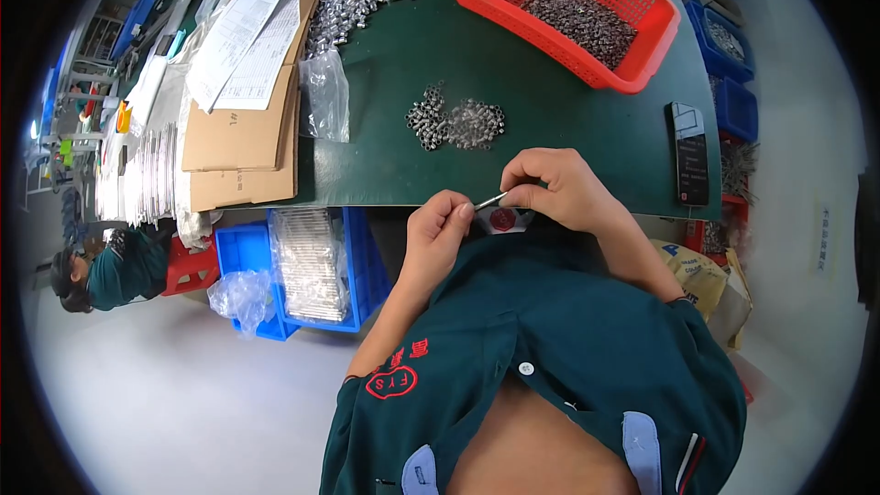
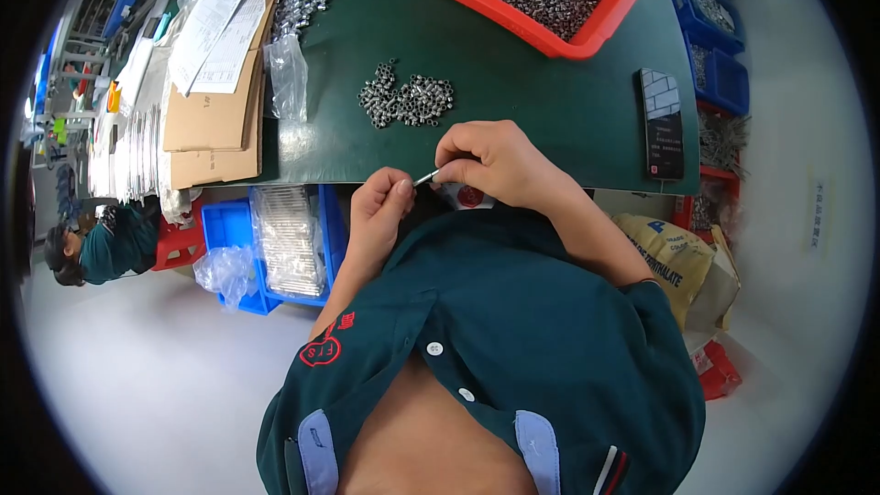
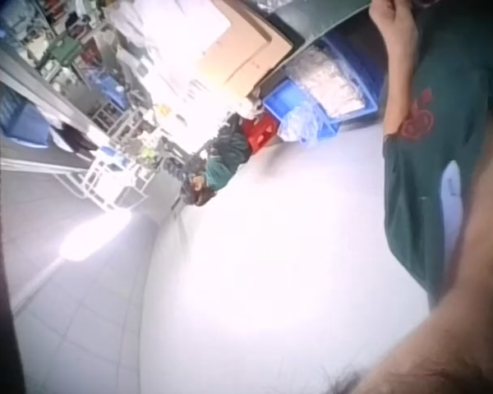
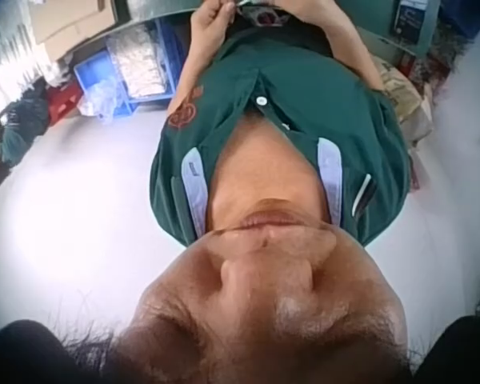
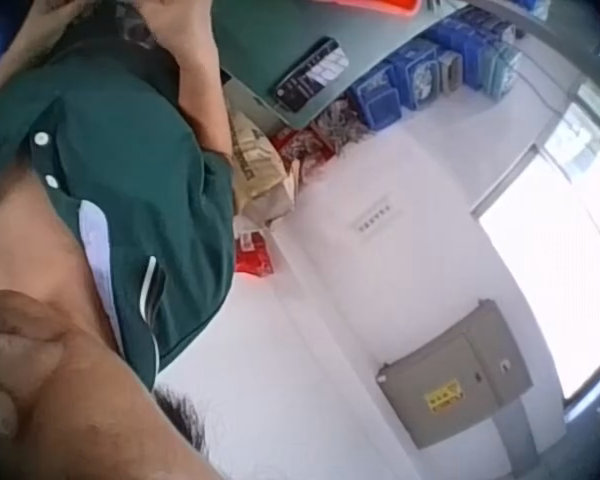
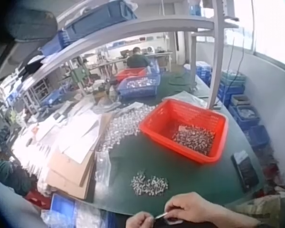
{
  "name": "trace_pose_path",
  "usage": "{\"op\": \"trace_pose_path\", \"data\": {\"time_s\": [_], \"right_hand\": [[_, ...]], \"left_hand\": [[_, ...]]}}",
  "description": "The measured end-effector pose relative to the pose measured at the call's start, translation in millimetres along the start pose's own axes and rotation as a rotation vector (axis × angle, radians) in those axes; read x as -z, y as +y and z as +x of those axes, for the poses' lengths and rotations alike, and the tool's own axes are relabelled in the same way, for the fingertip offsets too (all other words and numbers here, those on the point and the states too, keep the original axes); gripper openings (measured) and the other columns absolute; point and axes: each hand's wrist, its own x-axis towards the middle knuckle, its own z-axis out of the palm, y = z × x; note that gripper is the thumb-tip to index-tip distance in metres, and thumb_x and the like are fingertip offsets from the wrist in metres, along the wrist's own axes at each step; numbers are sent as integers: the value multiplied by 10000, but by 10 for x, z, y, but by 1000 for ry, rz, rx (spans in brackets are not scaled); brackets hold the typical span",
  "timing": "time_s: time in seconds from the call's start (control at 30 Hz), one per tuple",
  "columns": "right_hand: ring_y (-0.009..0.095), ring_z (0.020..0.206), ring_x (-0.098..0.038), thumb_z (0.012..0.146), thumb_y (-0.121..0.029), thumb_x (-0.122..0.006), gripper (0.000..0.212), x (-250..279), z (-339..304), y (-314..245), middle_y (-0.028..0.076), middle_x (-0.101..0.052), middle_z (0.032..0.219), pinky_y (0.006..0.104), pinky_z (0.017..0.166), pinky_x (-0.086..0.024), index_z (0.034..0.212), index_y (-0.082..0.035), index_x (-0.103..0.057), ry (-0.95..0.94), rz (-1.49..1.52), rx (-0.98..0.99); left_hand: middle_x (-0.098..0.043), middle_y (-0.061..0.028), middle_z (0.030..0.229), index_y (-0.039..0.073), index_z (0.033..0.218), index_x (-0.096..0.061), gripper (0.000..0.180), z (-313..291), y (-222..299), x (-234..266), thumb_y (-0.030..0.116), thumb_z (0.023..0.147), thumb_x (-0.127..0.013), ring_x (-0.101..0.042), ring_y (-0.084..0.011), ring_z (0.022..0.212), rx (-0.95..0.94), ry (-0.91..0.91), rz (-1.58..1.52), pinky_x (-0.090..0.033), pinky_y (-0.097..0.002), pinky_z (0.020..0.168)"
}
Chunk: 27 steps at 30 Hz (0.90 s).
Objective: Threading small metal components onto a thin metal rod at a workbench.
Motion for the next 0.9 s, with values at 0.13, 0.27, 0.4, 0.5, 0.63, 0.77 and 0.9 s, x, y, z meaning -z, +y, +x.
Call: {"op": "trace_pose_path", "data": {"time_s": [0.13, 0.27, 0.4, 0.5, 0.63, 0.77, 0.9], "right_hand": [[193, 683, -585, 756, 1, -666, 103, -85, -33, 12, 88, -597, 776, 276, 627, -461, 835, -12, -601, 110, -126, 166], [208, 708, -589, 759, 11, -658, 101, -119, -66, 83, 88, -599, 808, 283, 635, -464, 838, -15, -600, 65, -73, 242], [134, 743, -587, 773, 14, -661, 108, -133, -94, 130, 38, -603, 814, 258, 656, -469, 856, -6, -594, 28, 101, 58], [82, 770, -570, 787, 9, -662, 119, -127, -89, 126, 8, -602, 824, 235, 675, -469, 884, -3, -593, -1, 333, -168], [67, 703, -552, 791, -15, -660, 131, -92, -25, 158, 9, -597, 772, 227, 618, -459, 908, -3, -601, -113, 417, -265], [140, 680, -571, 770, -17, -660, 166, -21, 116, 289, 58, -599, 791, 267, 628, -470, 932, -28, -624, 209, -48, -65], [255, 731, -587, 736, -31, -665, 194, 8, 257, 452, 90, -586, 842, 324, 659, -485, 927, -56, -635, 329, -473, 157]], "left_hand": [[-474, 27, 655, 31, 835, -534, 173, -9, 55, 0, 172, 936, -532, -395, -46, 585, 50, -63, -63, -316, -196, 532], [-456, 11, 638, 57, 804, -490, 219, 18, 15, 17, 225, 936, -534, -360, -71, 555, 254, -252, -510, -279, -214, 511], [-461, 27, 654, 51, 799, -514, 206, 19, 19, 17, 201, 939, -525, -376, -54, 562, 248, -243, -477, -297, -197, 515], [-466, 28, 662, 55, 799, -519, 204, 27, 1, -6, 203, 939, -528, -388, -51, 564, 208, -218, -423, -304, -196, 517], [-430, 20, 612, 62, 798, -492, 216, 32, 1, -12, 223, 932, -544, -359, -74, 539, 228, -127, -390, -284, -218, 501], [-444, 10, 642, 48, 807, -500, 206, 51, 15, 19, 201, 940, -533, -375, -72, 544, 221, -18, -439, -310, -212, 509], [-489, 14, 714, 37, 840, -528, 174, 44, -22, 47, 173, 947, -514, -403, -42, 575, 179, -3, -440, -331, -190, 513]]}}
